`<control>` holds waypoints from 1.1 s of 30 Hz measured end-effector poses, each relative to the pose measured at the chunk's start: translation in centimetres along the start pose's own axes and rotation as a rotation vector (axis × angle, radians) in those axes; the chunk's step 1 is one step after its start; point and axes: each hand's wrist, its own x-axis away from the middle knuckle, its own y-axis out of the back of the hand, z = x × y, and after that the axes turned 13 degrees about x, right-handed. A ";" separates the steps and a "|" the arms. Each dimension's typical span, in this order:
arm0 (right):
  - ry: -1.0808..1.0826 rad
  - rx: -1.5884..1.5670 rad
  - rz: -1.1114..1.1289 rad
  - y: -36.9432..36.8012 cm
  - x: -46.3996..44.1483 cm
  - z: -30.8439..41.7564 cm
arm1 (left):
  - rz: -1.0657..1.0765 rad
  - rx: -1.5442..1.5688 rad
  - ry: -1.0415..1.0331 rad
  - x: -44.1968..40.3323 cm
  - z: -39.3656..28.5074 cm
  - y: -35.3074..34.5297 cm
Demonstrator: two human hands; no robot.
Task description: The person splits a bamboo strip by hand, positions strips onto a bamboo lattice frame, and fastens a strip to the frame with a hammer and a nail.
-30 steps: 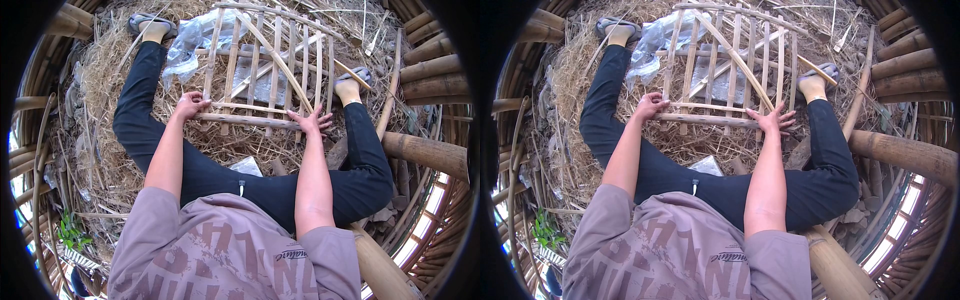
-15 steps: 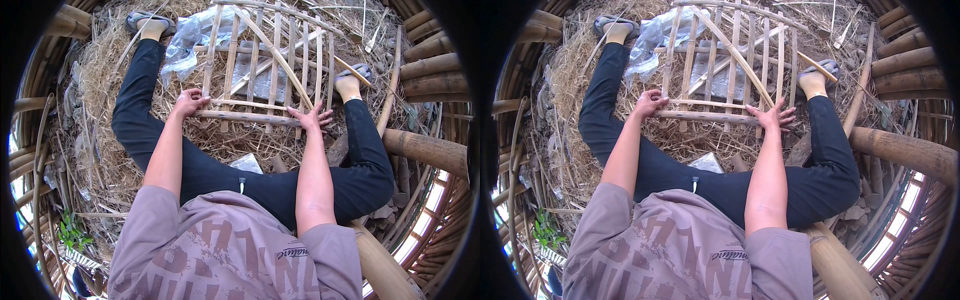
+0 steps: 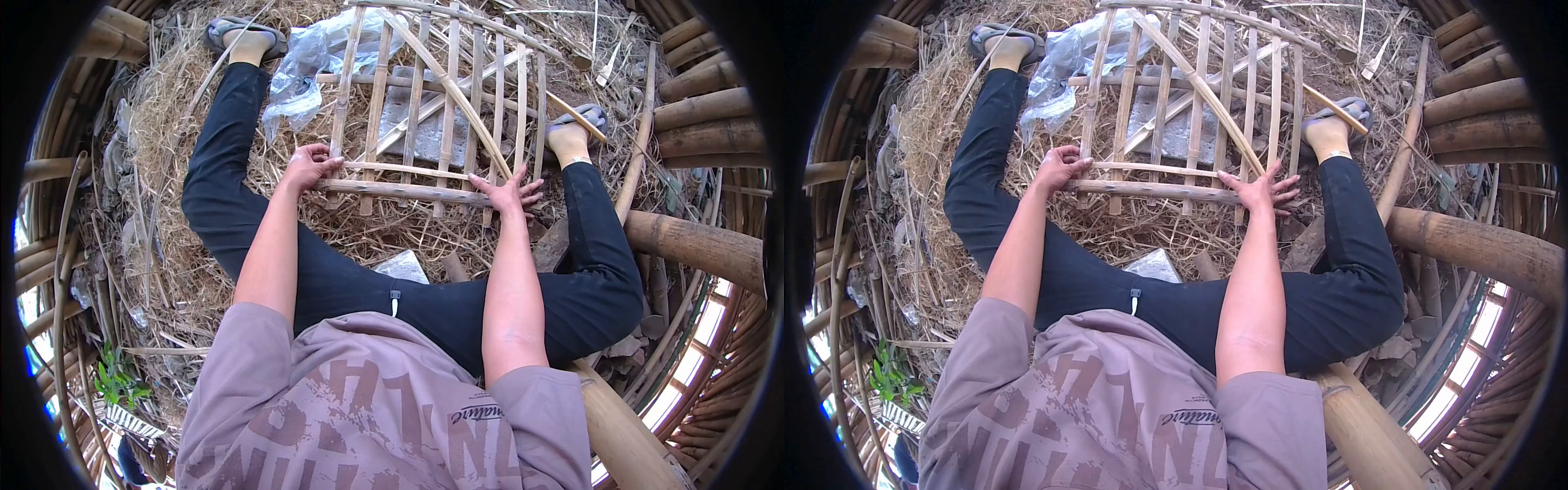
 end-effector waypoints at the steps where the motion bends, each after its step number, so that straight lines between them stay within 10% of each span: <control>1: -0.001 0.001 0.002 0.0 0.0 0.0 | -0.002 0.002 -0.001 0.0 0.0 0.0; 33: -0.038 0.060 0.015 0.7 0.6 0.5 | -0.001 0.004 -0.017 0.2 -0.2 -0.1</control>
